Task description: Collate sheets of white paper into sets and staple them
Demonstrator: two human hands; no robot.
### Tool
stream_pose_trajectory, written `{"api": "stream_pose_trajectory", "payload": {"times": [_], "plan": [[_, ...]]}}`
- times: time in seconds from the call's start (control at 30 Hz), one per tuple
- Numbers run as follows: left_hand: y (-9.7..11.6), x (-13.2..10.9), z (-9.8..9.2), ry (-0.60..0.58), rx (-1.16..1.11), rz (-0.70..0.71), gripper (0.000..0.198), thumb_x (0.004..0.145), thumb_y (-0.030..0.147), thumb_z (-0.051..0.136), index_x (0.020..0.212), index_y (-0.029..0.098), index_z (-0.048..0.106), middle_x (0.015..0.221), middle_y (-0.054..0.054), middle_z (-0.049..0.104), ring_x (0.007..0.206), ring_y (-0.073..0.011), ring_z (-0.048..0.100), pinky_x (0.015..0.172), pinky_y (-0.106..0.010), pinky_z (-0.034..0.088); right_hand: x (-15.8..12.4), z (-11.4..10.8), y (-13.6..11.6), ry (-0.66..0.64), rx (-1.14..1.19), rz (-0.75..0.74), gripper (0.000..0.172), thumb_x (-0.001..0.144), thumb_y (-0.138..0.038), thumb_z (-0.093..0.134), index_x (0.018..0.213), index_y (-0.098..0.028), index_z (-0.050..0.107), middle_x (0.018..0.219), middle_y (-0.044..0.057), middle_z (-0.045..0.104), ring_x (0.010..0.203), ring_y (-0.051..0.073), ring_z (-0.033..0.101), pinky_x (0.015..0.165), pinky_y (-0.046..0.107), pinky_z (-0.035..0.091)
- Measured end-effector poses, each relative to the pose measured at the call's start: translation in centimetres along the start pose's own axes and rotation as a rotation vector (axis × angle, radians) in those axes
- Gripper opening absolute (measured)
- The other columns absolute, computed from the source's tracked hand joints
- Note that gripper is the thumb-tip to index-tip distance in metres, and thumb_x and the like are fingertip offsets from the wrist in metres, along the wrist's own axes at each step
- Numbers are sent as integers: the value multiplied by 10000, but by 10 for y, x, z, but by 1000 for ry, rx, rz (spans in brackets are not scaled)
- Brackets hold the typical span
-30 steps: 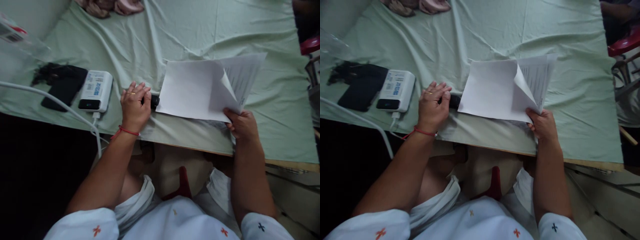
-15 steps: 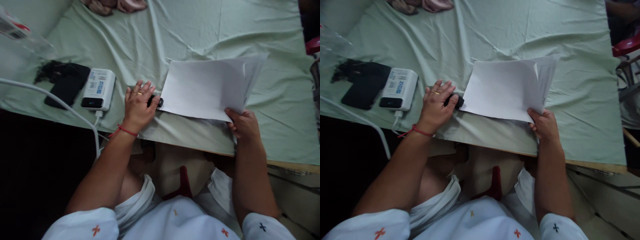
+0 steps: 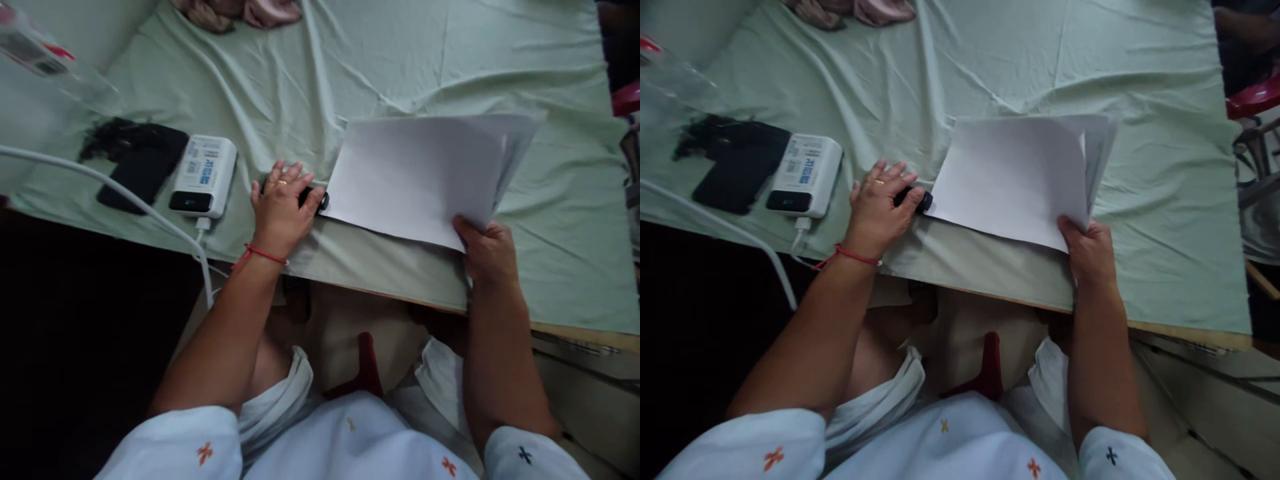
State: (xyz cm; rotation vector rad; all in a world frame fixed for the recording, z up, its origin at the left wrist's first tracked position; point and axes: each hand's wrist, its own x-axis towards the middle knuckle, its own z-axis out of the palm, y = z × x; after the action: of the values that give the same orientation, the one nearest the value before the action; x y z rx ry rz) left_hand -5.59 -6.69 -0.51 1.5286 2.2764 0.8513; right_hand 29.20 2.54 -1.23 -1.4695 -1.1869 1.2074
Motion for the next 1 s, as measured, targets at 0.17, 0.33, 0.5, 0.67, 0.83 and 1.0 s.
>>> {"api": "stream_pose_trajectory", "payload": {"times": [0.17, 0.33, 0.5, 0.67, 0.83, 1.0], "plan": [[12, 2, 1, 243, -334, 64, 294, 943, 402, 772, 1232, 349, 769, 1629, -34, 601, 1650, -366, 347, 1291, -563, 424, 0, -15, -11, 129, 131, 63, 329, 475, -303, 967, 678, -179, 740, 716, -7, 724, 642, 126, 605, 598, 261, 509], [58, -18, 15, 216, -785, 88, 228, 1014, 473, 709, 1147, 293, 753, 1340, -66, 748, 1300, -264, 662, 860, -325, 613, -9, -46, -27, 225, 78, 145, 332, 449, -282, 956, 671, -205, 721, 647, -50, 667, 556, 104, 537, 457, 220, 410], [83, -25, 43, 117, -979, 0, 278, 999, 518, 730, 1058, 247, 744, 1055, -50, 768, 957, -177, 709, 712, -262, 540, -12, -67, -27, 286, 166, 98, 328, 411, -248, 938, 672, -204, 744, 721, -20, 738, 600, 120, 609, 490, 230, 473], [94, -19, 63, -243, -1234, -127, 363, 847, 520, 859, 1003, 225, 715, 889, -23, 760, 781, -163, 686, 686, -278, 541, -9, -85, -18, 250, 182, 105, 350, 397, -234, 977, 634, -198, 722, 667, -21, 717, 557, 114, 584, 486, 239, 481], [99, -16, 75, -256, -1088, -119, 314, 742, 391, 939, 854, 216, 704, 719, 24, 698, 698, -145, 641, 641, -245, 524, -4, -94, -6, 243, 175, 38, 396, 491, -362, 1022, 728, -193, 753, 727, -18, 745, 574, 119, 608, 555, 269, 546], [99, -13, 80, -160, -962, -132, 490, 835, 471, 885, 625, 216, 523, 570, 59, 483, 526, -87, 413, 472, -215, 348, -2, -95, 0, 238, 141, -26, 371, 600, -428, 990, 739, -199, 733, 727, -22, 732, 625, 129, 654, 666, 292, 598]]}}
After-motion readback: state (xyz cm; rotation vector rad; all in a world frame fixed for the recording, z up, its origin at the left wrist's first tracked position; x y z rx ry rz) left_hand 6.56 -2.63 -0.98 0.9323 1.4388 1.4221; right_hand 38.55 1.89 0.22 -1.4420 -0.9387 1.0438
